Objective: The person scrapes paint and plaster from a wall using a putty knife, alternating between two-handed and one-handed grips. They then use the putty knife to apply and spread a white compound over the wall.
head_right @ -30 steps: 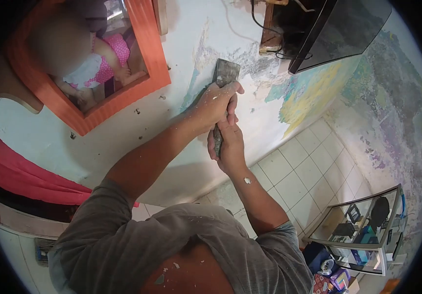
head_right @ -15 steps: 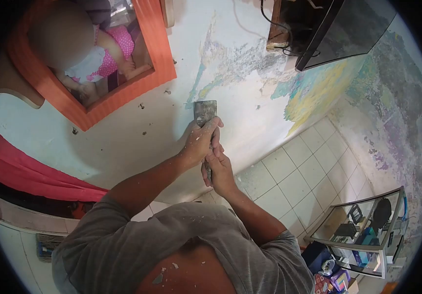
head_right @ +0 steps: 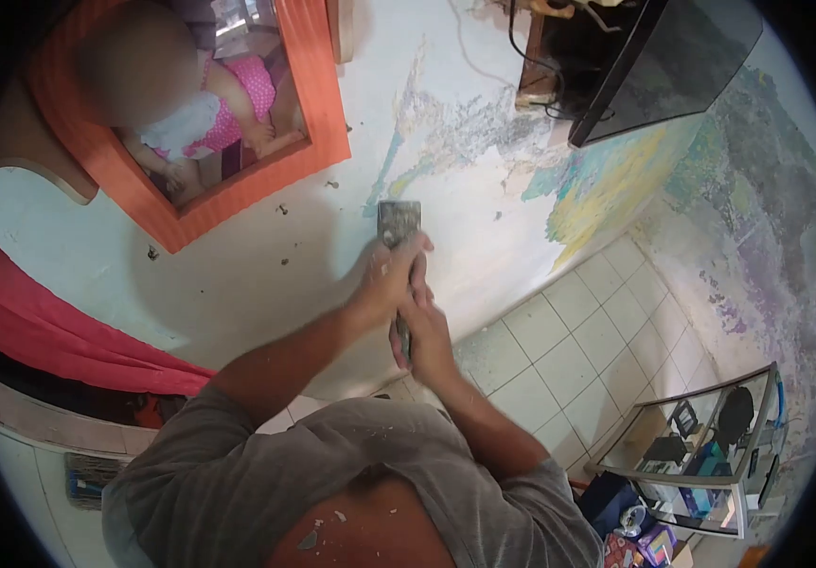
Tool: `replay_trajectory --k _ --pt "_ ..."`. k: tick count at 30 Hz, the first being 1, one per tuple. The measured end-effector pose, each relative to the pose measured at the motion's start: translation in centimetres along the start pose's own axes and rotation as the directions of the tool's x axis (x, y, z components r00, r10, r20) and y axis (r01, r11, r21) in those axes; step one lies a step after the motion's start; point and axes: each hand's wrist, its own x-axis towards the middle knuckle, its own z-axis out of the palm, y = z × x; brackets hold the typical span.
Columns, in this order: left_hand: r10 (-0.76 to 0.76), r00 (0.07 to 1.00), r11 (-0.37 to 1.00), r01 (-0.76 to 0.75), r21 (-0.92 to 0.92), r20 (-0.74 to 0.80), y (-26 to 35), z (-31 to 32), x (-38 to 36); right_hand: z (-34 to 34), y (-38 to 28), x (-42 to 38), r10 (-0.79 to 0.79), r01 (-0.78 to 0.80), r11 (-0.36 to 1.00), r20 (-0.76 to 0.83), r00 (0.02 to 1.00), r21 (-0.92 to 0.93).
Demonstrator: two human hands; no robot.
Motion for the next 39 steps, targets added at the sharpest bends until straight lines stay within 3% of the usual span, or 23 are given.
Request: replay_trajectory --k 4,7,9,13,17,20,22,24,26,27,31,35,39 --pt "0.013 0.998 1.0 -0.014 -0.01 -0.058 0.2 -0.4 0.6 -2.0 3.7 1.3 0.132 -0.135 0.977 0.033 0.991 0.167" --pt "0.079 0.997 0.996 -0.08 -0.037 -0.019 -0.5 -0.4 -0.4 -1.0 3.6 0.0 0.049 -0.046 0.988 -0.013 0.999 0.148" --pt "0.19 0.981 0.971 -0.193 0.142 0.041 -0.5 -0.7 -0.7 0.1 2.5 -0.4 -0.025 0.034 0.994 -0.088 0.996 0.099" --pt "0.017 1.0 0.999 -0.017 -0.046 -0.011 0.5 -0.8 0.7 -1.4 3.5 1.5 0.095 -0.094 0.986 0.002 0.995 0.139" --pt "0.139 0.989 0.988 -0.142 0.062 0.056 -0.7 -1.0 -0.2 0.1 1.8 -0.3 0.03 -0.024 0.992 -0.046 0.998 0.121" --pt "0.073 0.997 0.995 -0.071 -0.063 0.034 0.1 -0.9 0.5 0.2 1.2 0.5 0.018 -0.003 0.993 -0.125 0.992 0.116" --pt "0.013 1.0 0.999 -0.013 -0.036 -0.015 1.8 -0.3 1.1 -1.3 1.9 1.7 0.081 -0.078 0.985 -0.014 0.997 0.152" --pt "0.057 0.998 0.997 -0.057 -0.046 -0.006 1.1 -0.1 0.3 -1.0 1.9 0.7 0.07 -0.064 0.987 -0.036 0.997 0.146" --pt "0.176 0.984 0.977 -0.179 0.113 0.035 0.2 0.0 -0.7 -0.7 2.8 -0.7 0.013 -0.006 0.993 -0.057 0.998 0.117" --pt "-0.035 0.999 0.998 0.034 -0.053 -0.005 0.5 0.4 -0.8 0.1 3.1 -0.5 -0.011 0.032 0.986 -0.133 0.991 0.163" --pt "0.071 0.997 0.997 -0.071 -0.02 -0.013 2.2 0.2 2.0 -1.7 1.3 2.3 0.071 -0.067 0.987 -0.023 0.997 0.149" --pt "0.066 0.998 0.994 -0.064 -0.091 0.014 1.0 0.5 0.6 -0.7 0.7 0.2 0.059 -0.05 0.992 -0.08 0.995 0.116" --pt "0.026 1.0 0.999 -0.026 -0.022 0.014 1.8 0.4 1.7 -1.2 0.8 1.3 0.054 -0.041 0.987 -0.08 0.995 0.156"
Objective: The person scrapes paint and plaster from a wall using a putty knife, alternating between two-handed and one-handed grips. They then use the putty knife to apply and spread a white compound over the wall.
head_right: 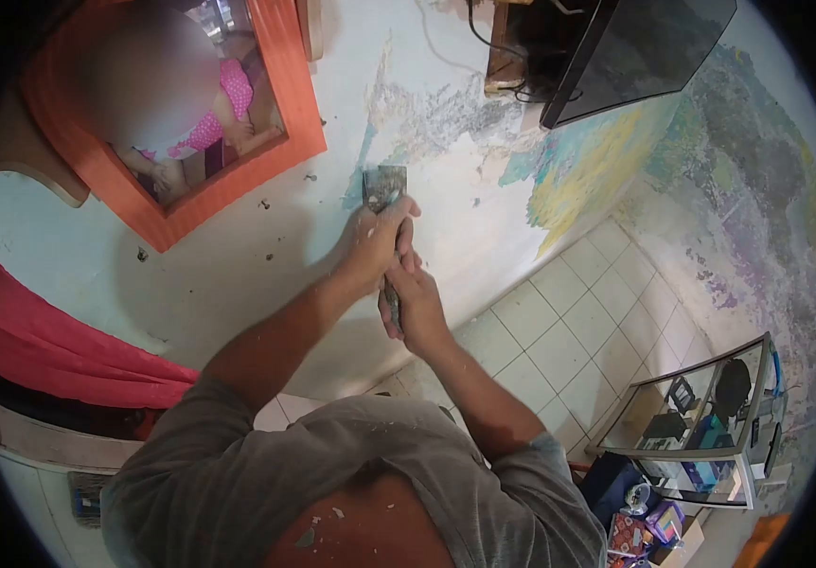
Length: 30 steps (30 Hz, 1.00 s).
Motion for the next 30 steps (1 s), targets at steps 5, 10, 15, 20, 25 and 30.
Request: replay_trajectory --k 5,10,15,20,25,30 --pt "0.016 1.0 0.997 -0.017 -0.076 -0.01 -0.8 0.1 -0.6 -0.1 0.4 -0.5 -0.003 0.003 0.999 -0.003 1.0 -0.035" --pt "0.087 0.996 0.992 -0.088 0.09 0.023 0.1 -0.5 0.1 0.0 0.2 0.6 -0.032 0.033 0.999 0.02 0.999 -0.02" --pt "0.075 0.997 0.991 -0.073 0.111 -0.017 -0.6 -0.3 -1.1 0.4 0.6 0.2 -0.026 0.026 1.0 0.072 0.997 -0.002" --pt "0.05 0.996 0.993 -0.041 0.114 -0.076 1.0 -0.1 1.1 -0.6 0.8 2.5 -0.015 0.007 0.998 0.123 0.992 0.065" --pt "0.075 0.997 0.981 -0.072 0.178 -0.008 -0.9 -1.1 0.4 1.1 0.6 0.3 -0.095 0.094 0.995 0.055 0.994 0.017" --pt "0.077 0.997 0.99 -0.077 0.117 0.005 4.8 0.9 2.6 0.7 -2.3 3.0 -0.117 0.11 0.99 0.073 0.99 0.089"
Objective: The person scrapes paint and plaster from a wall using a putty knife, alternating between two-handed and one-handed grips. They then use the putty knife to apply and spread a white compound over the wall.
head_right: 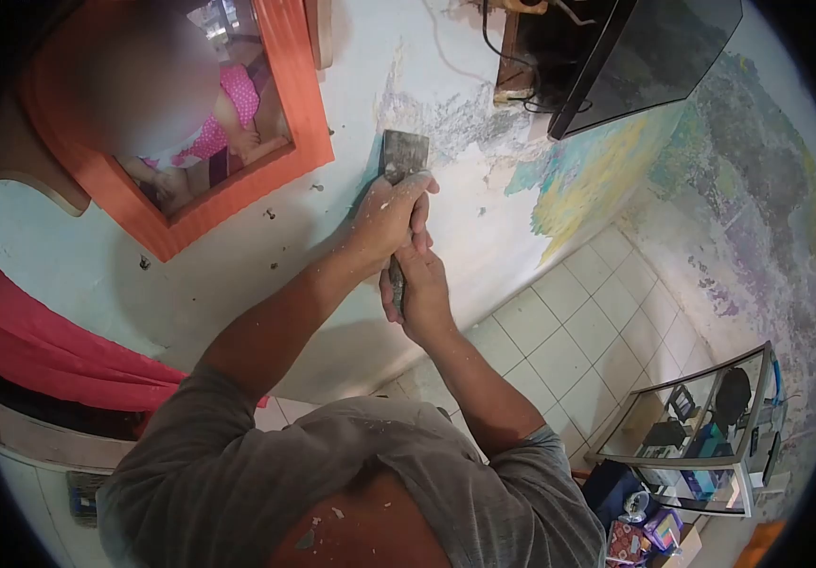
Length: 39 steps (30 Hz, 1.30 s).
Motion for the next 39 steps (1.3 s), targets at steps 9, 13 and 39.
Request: replay_trajectory --k 9,13,39 --pt "-0.104 0.995 0.984 0.104 -0.147 0.002 -2.6 0.4 -1.7 -1.1 0.8 -1.6 0.08 -0.086 0.99 -0.057 0.995 -0.115" --pt "-0.016 0.999 0.998 0.018 -0.065 0.036 -4.6 0.1 -2.8 -0.6 1.7 -2.9 0.015 -0.023 0.992 -0.067 0.998 -0.127" --pt "-0.082 0.995 0.989 0.075 -0.125 -0.053 -4.5 0.7 -0.6 -2.3 0.6 -1.5 0.113 -0.117 0.983 -0.038 0.993 -0.142"
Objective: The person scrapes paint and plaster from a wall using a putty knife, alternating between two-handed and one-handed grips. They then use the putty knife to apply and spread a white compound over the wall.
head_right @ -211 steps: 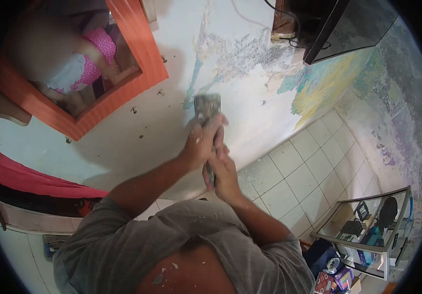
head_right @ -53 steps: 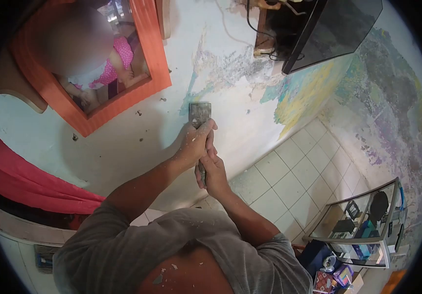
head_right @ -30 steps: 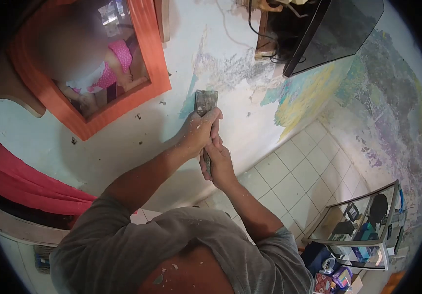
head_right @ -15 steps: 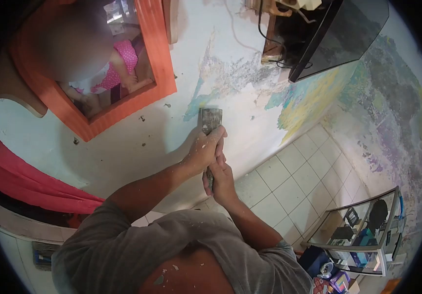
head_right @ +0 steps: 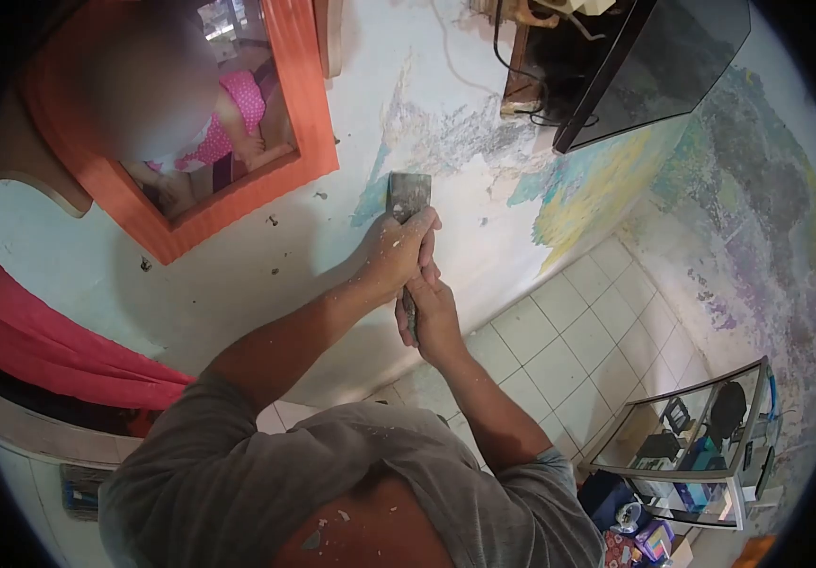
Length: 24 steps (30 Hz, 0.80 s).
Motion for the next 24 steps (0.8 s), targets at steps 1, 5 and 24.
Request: replay_trajectory --k 1,5,24 --pt "0.088 0.995 0.993 -0.092 0.076 0.052 -1.3 -0.3 -0.3 0.1 0.6 -0.4 -0.024 0.023 1.0 -0.04 0.999 -0.015" --pt "0.151 0.987 0.967 -0.159 0.198 0.054 -3.0 -1.0 1.3 0.5 0.5 0.1 -0.144 0.144 0.99 -0.066 0.987 -0.005" --pt "0.009 0.993 1.0 -0.008 -0.007 0.114 -0.5 1.4 -1.1 0.8 -0.7 -2.0 -0.1 0.095 0.995 -0.129 0.987 -0.04"
